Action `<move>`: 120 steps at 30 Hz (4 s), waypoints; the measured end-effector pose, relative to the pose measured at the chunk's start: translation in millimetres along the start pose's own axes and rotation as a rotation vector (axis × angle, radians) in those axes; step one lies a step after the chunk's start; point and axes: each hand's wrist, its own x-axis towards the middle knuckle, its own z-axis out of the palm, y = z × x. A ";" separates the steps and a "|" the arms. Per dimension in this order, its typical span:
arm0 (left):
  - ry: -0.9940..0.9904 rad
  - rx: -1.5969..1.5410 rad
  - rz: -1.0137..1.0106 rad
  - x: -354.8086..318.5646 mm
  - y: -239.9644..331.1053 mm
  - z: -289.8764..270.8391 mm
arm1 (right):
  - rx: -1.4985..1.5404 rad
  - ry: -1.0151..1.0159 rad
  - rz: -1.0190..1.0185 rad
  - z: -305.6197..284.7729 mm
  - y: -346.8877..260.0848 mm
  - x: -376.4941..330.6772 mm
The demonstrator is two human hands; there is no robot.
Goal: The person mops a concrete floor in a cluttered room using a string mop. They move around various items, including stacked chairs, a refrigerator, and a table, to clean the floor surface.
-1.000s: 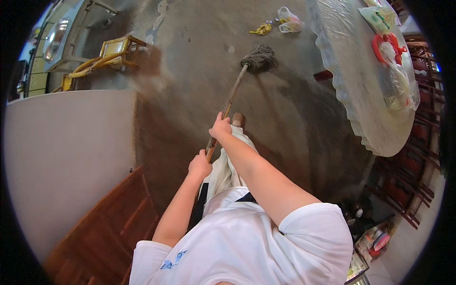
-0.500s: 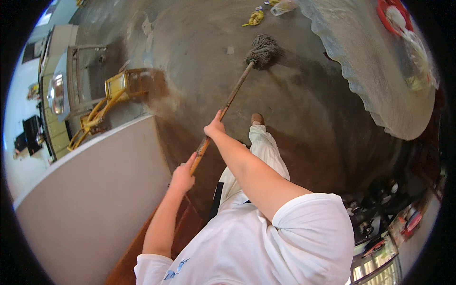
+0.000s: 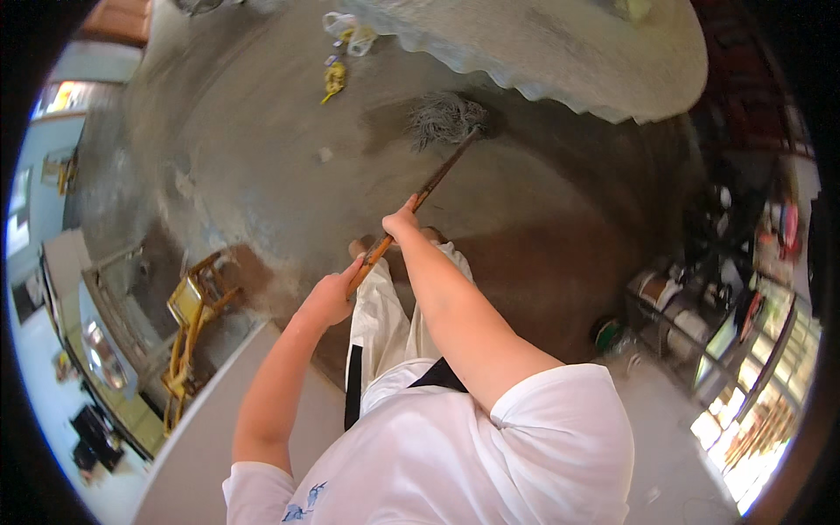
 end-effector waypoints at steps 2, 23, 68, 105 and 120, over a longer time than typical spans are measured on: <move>-0.072 0.048 0.034 12.4 -8.3 6.4 | 0.090 0.024 0.048 -8.9 15.9 3.6; -0.312 0.510 0.131 -114.0 -117.7 -24.7 | 0.504 -0.025 0.273 215.7 110.4 -38.5; 0.482 -0.847 -0.468 -347.0 -480.2 -19.1 | -0.688 -0.164 -0.379 612.4 -132.6 -206.1; 0.277 -0.450 0.087 222.4 -226.3 -118.6 | 0.418 0.247 -0.293 133.8 -209.6 81.4; 0.253 -0.502 0.045 305.3 -159.4 -135.7 | 0.765 0.046 -0.404 48.4 -239.0 99.8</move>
